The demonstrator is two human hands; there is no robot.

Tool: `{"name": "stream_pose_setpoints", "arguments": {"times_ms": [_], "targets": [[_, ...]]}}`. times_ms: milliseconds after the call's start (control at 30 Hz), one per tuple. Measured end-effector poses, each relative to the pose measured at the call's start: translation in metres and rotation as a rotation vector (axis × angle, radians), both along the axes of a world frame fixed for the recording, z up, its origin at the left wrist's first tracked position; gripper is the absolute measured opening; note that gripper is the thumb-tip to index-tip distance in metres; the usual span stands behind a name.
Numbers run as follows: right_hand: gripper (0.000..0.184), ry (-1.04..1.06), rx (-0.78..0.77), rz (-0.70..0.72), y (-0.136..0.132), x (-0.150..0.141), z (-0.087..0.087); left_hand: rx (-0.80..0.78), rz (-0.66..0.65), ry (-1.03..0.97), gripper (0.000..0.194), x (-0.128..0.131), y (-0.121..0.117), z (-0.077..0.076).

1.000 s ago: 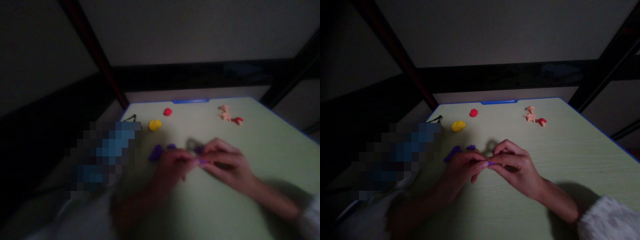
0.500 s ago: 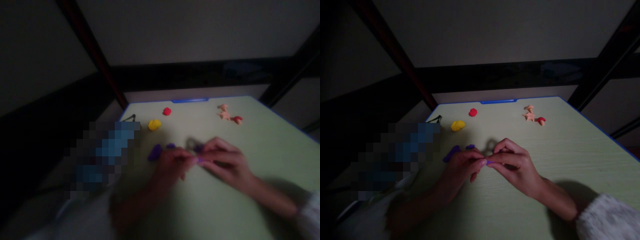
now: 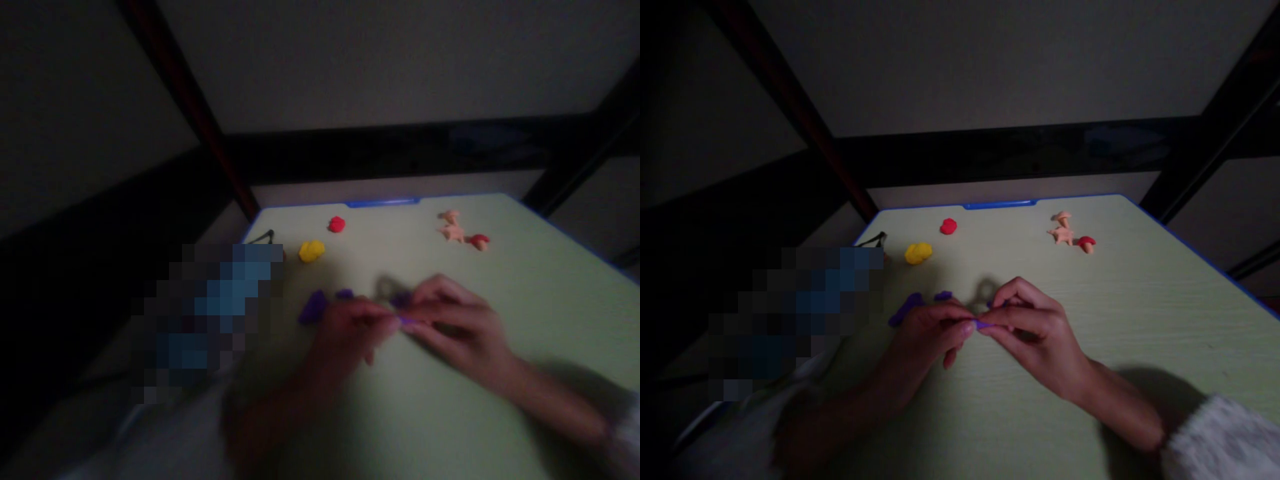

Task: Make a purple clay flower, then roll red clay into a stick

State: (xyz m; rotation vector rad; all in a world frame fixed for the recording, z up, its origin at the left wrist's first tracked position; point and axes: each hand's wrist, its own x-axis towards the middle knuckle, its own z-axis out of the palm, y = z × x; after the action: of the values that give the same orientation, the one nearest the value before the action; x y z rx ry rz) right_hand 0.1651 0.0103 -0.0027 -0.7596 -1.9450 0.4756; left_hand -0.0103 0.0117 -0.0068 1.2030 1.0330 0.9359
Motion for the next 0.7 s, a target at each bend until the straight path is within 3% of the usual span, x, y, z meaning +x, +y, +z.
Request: {"name": "stream_pose_setpoints", "arguments": {"times_ms": [200,700], "targets": [[0.012,0.010,-0.041,0.032,0.0000,-0.0048,0.0018,0.034,-0.026,0.019,0.019,-0.0016,0.0022,-0.0043],[0.010,0.100,-0.074,0.084,0.0001,-0.0091,-0.0008,-0.018,-0.032,0.014,0.011,-0.0017,-0.0034,0.0027]]}}
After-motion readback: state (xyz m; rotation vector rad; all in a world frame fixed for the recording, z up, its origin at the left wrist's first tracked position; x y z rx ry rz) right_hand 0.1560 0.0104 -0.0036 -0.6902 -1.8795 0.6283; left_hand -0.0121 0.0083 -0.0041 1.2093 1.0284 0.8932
